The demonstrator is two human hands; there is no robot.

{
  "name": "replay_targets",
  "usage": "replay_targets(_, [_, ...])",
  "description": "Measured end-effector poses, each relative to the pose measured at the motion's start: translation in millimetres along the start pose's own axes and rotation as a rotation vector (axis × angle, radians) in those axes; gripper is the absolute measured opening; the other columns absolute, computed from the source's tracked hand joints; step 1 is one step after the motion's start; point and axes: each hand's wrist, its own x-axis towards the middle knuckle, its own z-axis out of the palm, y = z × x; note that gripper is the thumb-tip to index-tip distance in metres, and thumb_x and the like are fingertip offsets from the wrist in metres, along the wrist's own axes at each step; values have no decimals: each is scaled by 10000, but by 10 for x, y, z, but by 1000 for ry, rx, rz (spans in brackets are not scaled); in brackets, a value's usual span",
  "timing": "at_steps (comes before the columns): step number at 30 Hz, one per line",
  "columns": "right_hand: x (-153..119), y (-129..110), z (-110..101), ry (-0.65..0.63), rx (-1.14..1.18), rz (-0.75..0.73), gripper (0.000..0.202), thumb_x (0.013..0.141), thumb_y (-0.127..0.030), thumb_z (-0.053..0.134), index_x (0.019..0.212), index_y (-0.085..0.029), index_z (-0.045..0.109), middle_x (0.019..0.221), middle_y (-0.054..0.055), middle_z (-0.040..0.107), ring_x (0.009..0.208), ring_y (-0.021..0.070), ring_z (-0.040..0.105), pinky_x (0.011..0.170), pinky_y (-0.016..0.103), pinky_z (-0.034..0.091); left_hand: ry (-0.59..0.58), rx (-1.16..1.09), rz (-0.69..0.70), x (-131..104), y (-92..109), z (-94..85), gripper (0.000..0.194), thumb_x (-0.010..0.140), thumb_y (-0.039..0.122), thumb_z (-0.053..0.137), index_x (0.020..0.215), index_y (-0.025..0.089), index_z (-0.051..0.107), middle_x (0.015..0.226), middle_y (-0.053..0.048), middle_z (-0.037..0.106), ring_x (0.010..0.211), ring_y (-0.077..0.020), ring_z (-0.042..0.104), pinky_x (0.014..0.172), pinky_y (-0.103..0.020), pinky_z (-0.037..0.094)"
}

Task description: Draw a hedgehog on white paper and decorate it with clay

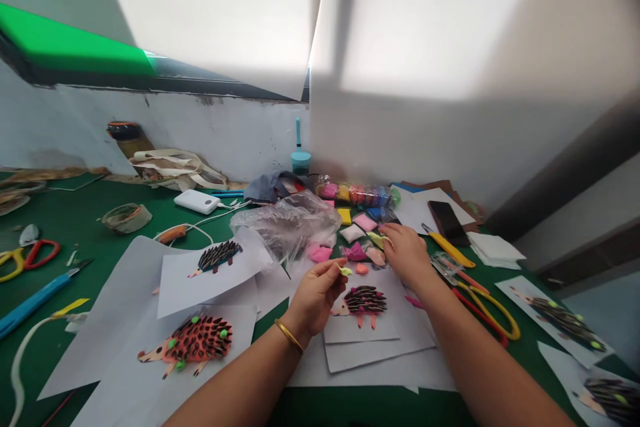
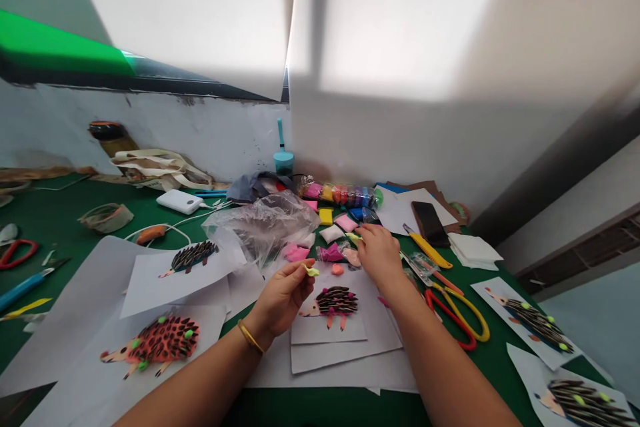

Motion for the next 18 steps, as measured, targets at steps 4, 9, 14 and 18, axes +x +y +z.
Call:
replay_targets(4, [-368,-314,-241,-129,484,-216,282,950,-317,473,1133,-245,675,1112,73,690,1043,233,609,910,382,479,-68,36,0,-26,-33,22,440,626,240,881,996,179,650,808,-16,686,726,-117,651,699,-217,497])
replay_targets(9, [-665,-590,-351,-272,642,-272,167,905,-279,580,1024,-247,694,1000,48,698,931,201,630,809,317,506,-194,197,16,-50,-72,25,320,635,246,871,842,164,642,747,-5,676,666,-120,622,636,-219,458])
replay_targets(14, [-692,-596,-288,-202,638,-187,98,896,-252,572,872,-218,661,851,37,663,785,184,601,702,299,486,-204,416,74,-55,-40,59,316,706,374,814,885,122,751,754,-55,695,659,-139,596,642,-247,456])
replay_targets(18, [-733,-610,-243,-151,565,-107,61,853,-215,586,883,-216,639,781,16,631,708,171,571,625,277,451,-185,476,88,-71,-24,71,398,750,487,751,914,125,765,770,-75,703,689,-163,612,662,-263,464])
